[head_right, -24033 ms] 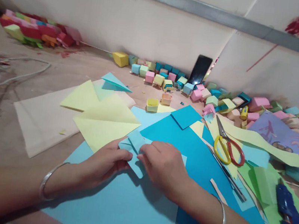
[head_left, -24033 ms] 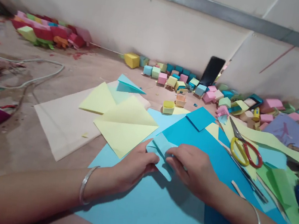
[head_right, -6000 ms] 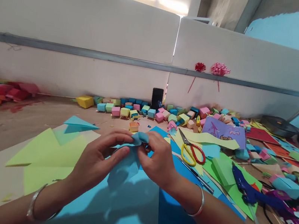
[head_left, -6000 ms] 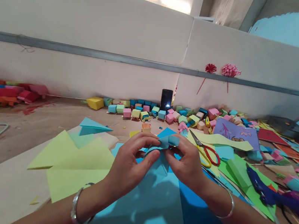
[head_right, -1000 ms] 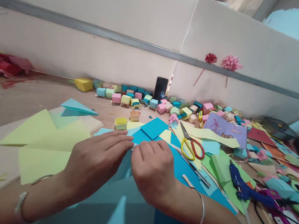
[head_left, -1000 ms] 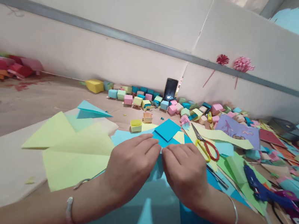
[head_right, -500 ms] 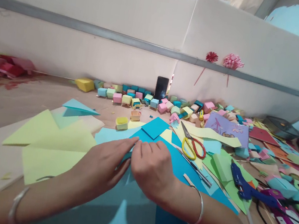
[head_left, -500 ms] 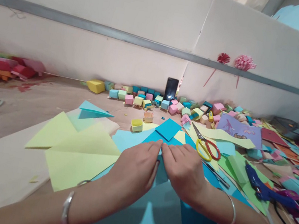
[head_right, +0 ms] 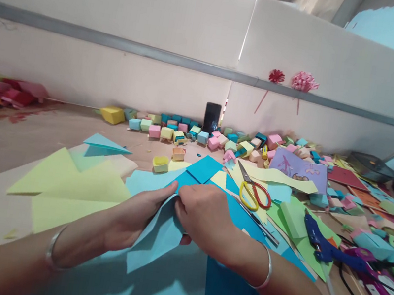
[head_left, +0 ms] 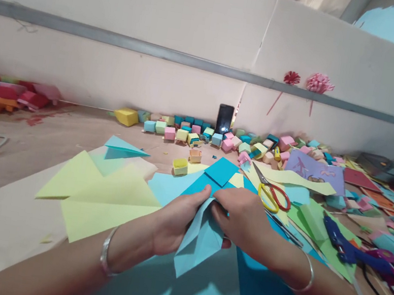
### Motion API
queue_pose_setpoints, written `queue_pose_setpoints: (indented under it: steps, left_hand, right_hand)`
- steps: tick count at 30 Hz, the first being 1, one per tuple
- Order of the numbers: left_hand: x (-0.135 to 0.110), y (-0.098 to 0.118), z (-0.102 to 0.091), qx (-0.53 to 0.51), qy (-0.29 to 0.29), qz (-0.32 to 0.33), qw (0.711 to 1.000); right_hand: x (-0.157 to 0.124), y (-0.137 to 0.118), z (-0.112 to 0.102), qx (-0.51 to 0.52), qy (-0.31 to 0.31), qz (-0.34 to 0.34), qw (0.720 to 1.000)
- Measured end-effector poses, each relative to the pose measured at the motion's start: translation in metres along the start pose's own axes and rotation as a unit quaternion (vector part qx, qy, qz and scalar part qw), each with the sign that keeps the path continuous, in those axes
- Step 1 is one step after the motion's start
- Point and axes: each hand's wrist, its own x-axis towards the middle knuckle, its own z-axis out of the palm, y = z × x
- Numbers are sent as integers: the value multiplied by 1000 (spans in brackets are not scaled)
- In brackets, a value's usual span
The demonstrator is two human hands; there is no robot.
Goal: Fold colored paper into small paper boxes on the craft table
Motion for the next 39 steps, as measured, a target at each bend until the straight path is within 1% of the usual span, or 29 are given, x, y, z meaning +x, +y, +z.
queue_pose_setpoints:
  steps: [3,6,8,11,13,15,18,21,23,25,27,28,29,31,33,34,35,37,39]
  left_hand:
    - [0,-3,2,3,7,7,1000]
    - [-1,-3,4,31,8,7,999]
    - [-2,-3,5,43,13,-9,999]
    - [-2,-5,4,36,9,-41,998]
    - [-2,-5,3,26,6,-43,999]
    - [-1,-4,3,23,2,-34,999]
    - [2,-1,1,22,-4,-27,999]
    - [5,1,0,16,11,-37,999]
    - [5,1,1,15,11,-44,999]
    - [4,3,2,19,-8,-50,999]
    - [1,6,3,27,-29,-47,998]
    - [0,7,2,32,-36,-41,998]
    - [-2,9,1,39,-41,-31,998]
    - [-4,12,-2,55,-49,-1,997]
    - [-3,11,-7,89,-37,57,994]
    - [-2,10,-9,113,-20,102,988]
    - [-1,8,-10,142,3,156,978]
    - [1,3,-10,198,37,258,945]
    - [2,0,-7,249,51,313,915]
  right_hand:
    - [2,-1,-3,-18,-35,3,999]
    - [1,0,-4,-7,-46,-10,999]
    - [-1,1,-1,-4,-28,-39,999]
    - [-3,2,4,-9,30,-86,996]
    - [-4,3,7,-10,45,-98,994]
    - [-3,4,7,-8,17,-87,996]
    - [-1,7,0,21,-77,-50,996]
    - [1,9,-9,108,-180,-56,976]
    - [2,10,-13,124,-217,-56,967]
    - [3,10,-14,74,-207,-38,975]
    - [4,11,-11,19,-171,-24,985]
    - [4,11,-10,12,-148,-21,989]
    - [6,12,-9,22,-123,-14,992]
    - [9,14,-8,84,-66,21,994]
    - [13,17,-9,176,-24,79,981]
    - [15,17,-9,223,-15,106,969]
    - [17,18,-10,263,-11,129,956]
    - [19,18,-8,318,-1,152,936]
    - [20,16,-5,330,27,159,930]
